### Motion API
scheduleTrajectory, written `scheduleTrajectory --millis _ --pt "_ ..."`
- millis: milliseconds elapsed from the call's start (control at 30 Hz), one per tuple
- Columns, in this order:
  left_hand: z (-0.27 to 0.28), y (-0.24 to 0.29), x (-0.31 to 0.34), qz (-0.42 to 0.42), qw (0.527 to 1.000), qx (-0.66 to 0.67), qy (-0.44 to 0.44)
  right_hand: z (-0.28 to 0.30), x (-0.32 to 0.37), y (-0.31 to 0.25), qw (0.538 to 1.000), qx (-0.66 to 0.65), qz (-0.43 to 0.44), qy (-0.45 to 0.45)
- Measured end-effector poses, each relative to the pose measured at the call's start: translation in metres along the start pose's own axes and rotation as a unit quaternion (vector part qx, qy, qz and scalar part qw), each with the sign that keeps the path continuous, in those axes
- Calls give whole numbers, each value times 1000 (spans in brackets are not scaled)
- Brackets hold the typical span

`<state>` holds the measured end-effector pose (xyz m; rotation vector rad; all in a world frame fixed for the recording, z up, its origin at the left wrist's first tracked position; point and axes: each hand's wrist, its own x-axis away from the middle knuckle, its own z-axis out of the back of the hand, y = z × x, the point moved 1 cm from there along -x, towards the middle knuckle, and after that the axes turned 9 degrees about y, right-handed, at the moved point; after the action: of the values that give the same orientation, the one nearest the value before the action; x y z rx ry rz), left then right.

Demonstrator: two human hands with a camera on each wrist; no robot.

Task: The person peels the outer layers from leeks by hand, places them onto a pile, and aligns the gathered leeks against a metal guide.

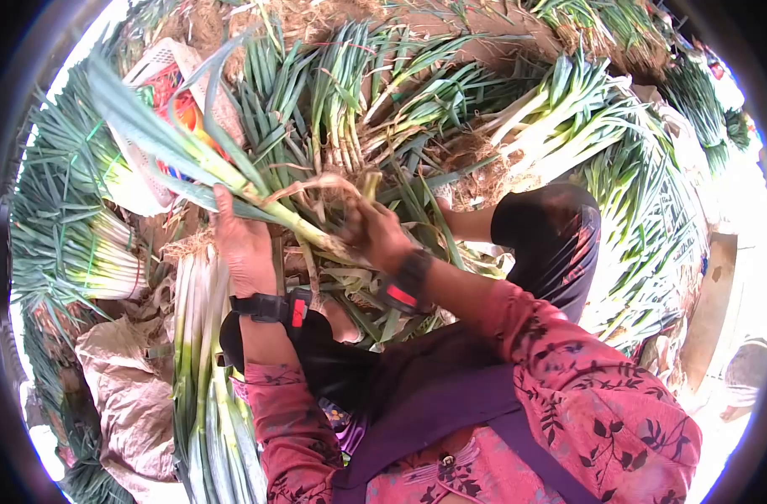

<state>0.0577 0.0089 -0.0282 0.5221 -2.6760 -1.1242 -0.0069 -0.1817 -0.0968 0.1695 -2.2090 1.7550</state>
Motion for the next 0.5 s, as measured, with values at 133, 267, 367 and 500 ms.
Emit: scheduleTrajectory --millis 133,267,367,500 --pt "24 43 -26 -11 1000 -4 11 133 6 143 756 512 339 -228" --pt "28 47 -35 -31 999 22 33 154 -13 151 735 563 104 -363" --pt "22 41 -23 24 999 23 -37 60 -5 20 937 269 34 -222" --pt "4 20 -7 18 998 41 -41 -2 -7 -3 935 147 169 -273"
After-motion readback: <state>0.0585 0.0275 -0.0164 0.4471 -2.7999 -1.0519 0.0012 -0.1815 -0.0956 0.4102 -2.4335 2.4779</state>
